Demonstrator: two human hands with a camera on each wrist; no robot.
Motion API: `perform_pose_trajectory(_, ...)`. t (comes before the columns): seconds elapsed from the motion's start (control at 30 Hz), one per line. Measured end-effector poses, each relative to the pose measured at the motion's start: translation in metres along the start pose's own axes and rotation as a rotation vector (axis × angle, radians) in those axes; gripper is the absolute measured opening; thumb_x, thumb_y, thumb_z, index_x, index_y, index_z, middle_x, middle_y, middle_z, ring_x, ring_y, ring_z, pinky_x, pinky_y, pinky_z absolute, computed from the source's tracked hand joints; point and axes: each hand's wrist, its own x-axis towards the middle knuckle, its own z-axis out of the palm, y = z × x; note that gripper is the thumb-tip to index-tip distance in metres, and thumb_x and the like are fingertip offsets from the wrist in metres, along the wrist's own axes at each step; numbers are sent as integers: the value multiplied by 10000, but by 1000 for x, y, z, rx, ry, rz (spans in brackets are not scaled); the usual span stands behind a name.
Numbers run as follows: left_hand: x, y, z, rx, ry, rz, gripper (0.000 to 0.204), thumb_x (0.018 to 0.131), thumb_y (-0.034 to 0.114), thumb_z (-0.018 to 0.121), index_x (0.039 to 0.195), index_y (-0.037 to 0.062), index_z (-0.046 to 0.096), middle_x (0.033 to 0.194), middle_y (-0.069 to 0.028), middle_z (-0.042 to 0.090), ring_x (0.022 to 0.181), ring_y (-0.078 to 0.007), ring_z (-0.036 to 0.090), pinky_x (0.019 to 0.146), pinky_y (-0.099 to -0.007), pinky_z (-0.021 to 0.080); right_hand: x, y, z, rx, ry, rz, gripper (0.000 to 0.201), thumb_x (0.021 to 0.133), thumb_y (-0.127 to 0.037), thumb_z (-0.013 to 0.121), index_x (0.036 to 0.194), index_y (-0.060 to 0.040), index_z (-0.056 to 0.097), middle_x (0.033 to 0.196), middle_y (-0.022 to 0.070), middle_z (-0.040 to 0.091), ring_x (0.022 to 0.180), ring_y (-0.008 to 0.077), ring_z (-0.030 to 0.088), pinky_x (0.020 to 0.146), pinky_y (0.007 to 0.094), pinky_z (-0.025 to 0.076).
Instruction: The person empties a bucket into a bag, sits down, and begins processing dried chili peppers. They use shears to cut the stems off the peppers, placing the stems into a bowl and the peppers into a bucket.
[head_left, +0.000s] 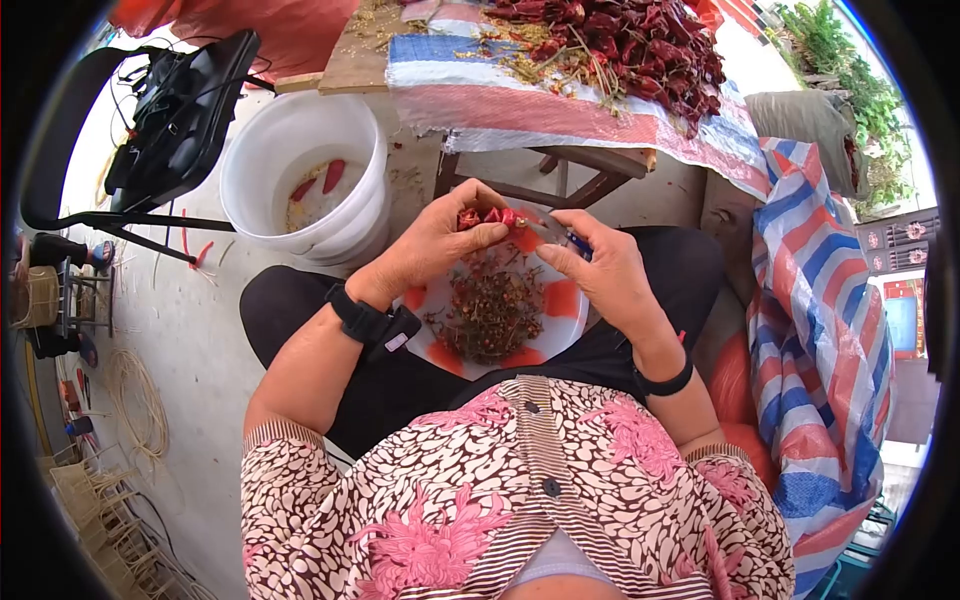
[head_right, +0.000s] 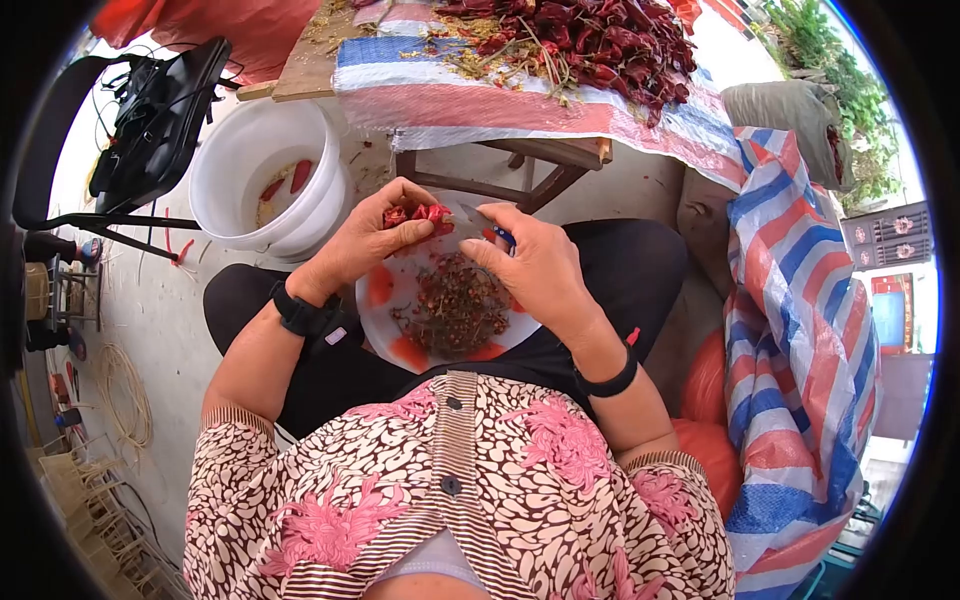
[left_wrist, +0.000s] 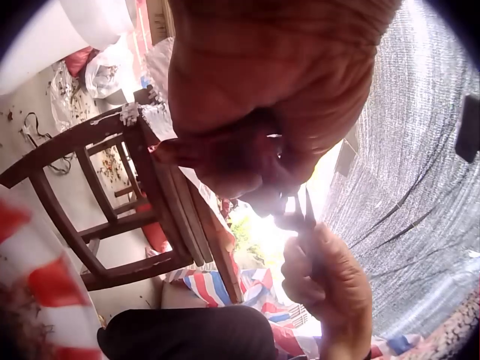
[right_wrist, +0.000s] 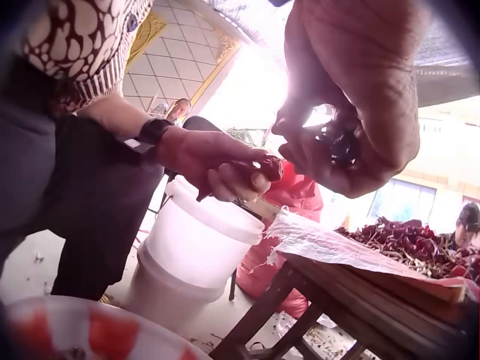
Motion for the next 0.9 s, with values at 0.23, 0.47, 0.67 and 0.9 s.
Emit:
perform_pose_trajectory(0.23, 2, -1, -2, -32, 63, -26, 201, 937, 211, 635, 1054, 64, 562, 829, 28, 595, 667, -24, 509, 553, -174, 397, -2, -5, 4, -138, 35, -22, 416, 817, -363, 694, 1114, -74, 656, 777, 108, 648, 694, 260, 632, 662, 350, 475)
perform_pose_trajectory(0.47, 2, 1, -2, 8, 57, -46, 177, 929, 222, 648, 988, 68, 585, 785, 37, 595, 648, -16, 509, 529, -169, 383, 0, -4, 7, -142, 0, 8, 400, 826, -358, 682, 1100, -68, 661, 834, 126, 668, 729, 273, 648, 684, 354, 488)
perform_pose_trajectory(0.67, 1, 3, -3, -50, 11, -132, 194, 930, 263, 645, 943, 82, 577, 764, 39, 592, 631, -13, 508, 507, -164, 365, 2, -1, 13, -60, -7, 46, 360, 838, -336, 672, 1065, -57, 662, 838, 133, 669, 736, 276, 648, 687, 356, 490)
perform_pose_trajectory(0.9, 4, -1, 2, -144, -18, -126, 203, 931, 273, 643, 916, 92, 554, 756, 33, 583, 594, -13, 456, 498, -172, 343, 2, 5, 19, 185, -63, 85, 304, 907, -306, 619, 1061, -44, 633, 736, 71, 607, 604, 169, 579, 535, 268, 434)
